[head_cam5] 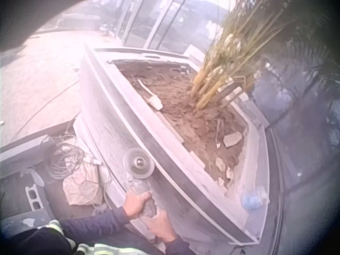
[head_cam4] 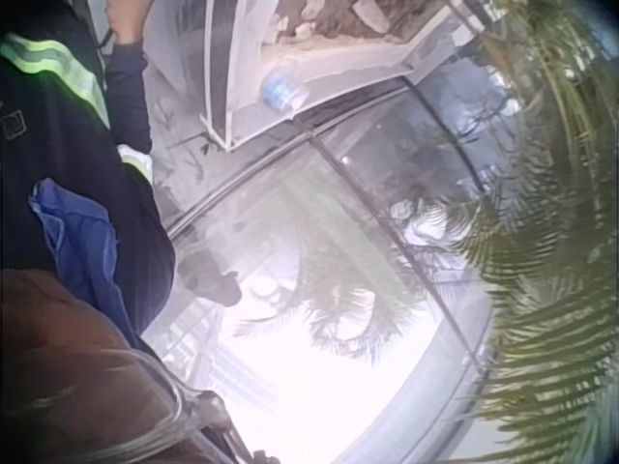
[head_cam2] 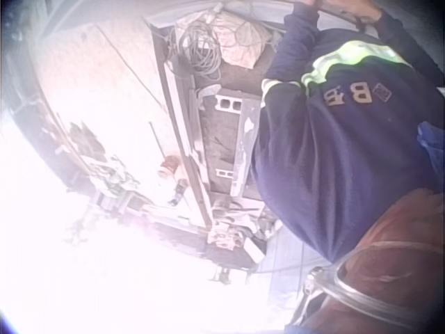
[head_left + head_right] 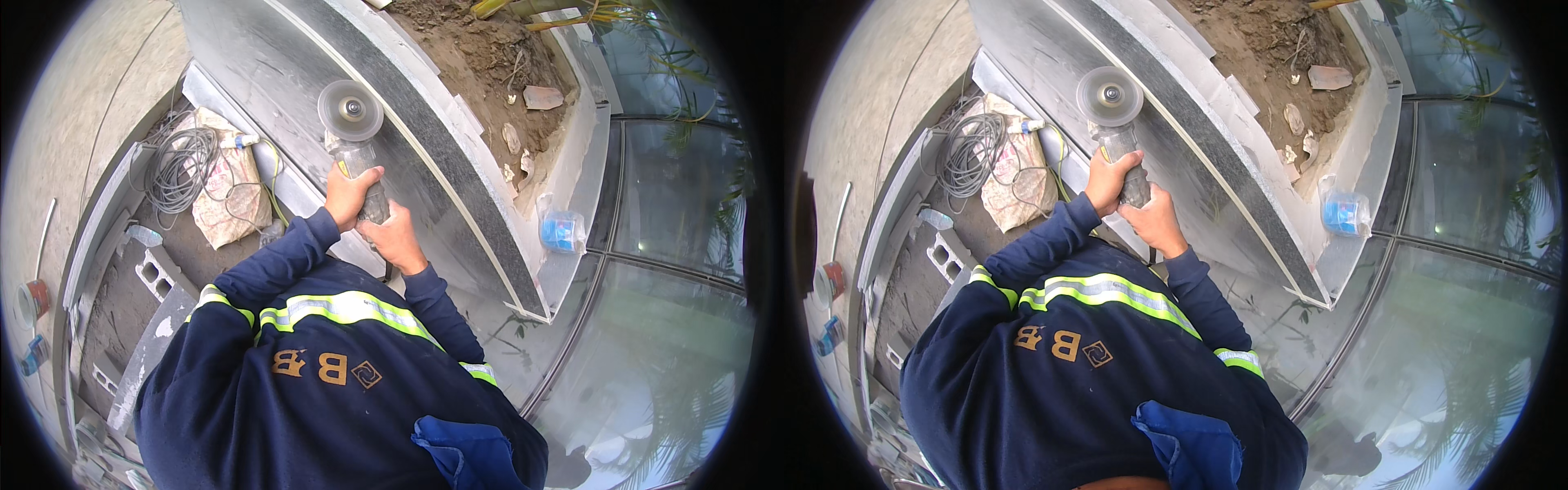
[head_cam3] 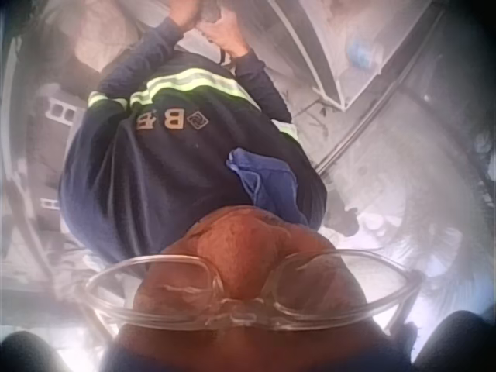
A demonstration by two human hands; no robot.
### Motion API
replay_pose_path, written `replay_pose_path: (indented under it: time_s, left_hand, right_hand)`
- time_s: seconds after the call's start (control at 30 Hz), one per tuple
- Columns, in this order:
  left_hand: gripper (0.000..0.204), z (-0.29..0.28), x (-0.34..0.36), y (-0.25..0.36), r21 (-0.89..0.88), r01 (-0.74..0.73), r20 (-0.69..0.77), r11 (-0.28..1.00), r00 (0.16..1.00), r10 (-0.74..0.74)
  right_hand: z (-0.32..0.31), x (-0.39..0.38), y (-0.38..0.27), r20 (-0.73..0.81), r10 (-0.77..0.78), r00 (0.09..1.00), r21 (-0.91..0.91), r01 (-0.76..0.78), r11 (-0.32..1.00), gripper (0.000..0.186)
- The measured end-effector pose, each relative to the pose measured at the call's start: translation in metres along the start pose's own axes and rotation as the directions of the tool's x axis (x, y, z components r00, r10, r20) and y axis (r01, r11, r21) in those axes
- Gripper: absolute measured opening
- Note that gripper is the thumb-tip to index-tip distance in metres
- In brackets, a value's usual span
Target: The person uses an angle grinder to smooth the edge of a curved stone structure. The person holds the tool with both hands and moves it along the stone edge, generating dust. The person briefly pauses to point toward another area before resuming the grinding.
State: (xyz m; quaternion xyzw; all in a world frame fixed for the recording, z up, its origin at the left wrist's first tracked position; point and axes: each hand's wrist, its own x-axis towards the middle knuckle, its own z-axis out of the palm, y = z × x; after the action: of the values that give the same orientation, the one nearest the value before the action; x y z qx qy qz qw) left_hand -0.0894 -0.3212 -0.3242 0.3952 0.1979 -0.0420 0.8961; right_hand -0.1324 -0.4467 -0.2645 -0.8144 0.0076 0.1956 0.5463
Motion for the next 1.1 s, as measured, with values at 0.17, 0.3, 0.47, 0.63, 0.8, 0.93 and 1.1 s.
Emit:
replay_pose_path:
  time_s: [0.17, 0.3, 0.47, 0.63, 0.8, 0.93, 1.1]
  left_hand:
    - [0.042, -0.004, 0.006, 0.012, -0.023, 0.015, 0.013, 1.0, 1.0, -0.015]
    - [0.043, -0.007, 0.013, 0.02, -0.015, 0.034, 0.003, 0.999, 0.999, -0.034]
    - [0.043, -0.01, 0.019, 0.026, -0.034, 0.053, 0.024, 0.998, 0.998, -0.052]
    - [0.038, -0.012, 0.024, 0.03, -0.028, 0.047, 0.012, 0.999, 0.999, -0.046]
    - [0.03, -0.014, 0.029, 0.036, -0.007, 0.011, 0.036, 1.0, 0.999, -0.011]
    - [0.028, -0.014, 0.033, 0.04, -0.02, 0.022, 0.024, 1.0, 0.999, -0.022]
    - [0.03, -0.016, 0.034, 0.056, -0.054, 0.048, 0.045, 0.997, 0.998, -0.045]
  right_hand:
    - [0.007, 0.009, -0.007, 0.003, 0.011, 1.0, 0.033, -0.011, 0.999, 0.03]
    - [0.012, 0.018, -0.011, 0.004, 0.008, 1.0, 0.044, -0.008, 0.999, 0.031]
    - [0.016, 0.026, -0.009, -0.005, -0.028, 1.0, 0.021, 0.028, 0.999, 0.032]
    - [0.018, 0.031, -0.017, -0.001, -0.018, 1.0, 0.002, 0.018, 1.0, 0.034]
    - [0.021, 0.038, -0.015, -0.004, -0.03, 1.0, 0.015, 0.03, 0.999, 0.035]
    - [0.021, 0.041, -0.024, 0.009, 0.003, 1.0, -0.021, -0.003, 1.0, 0.032]
    - [0.029, 0.047, -0.036, -0.005, -0.042, 0.999, -0.011, 0.042, 0.999, 0.032]
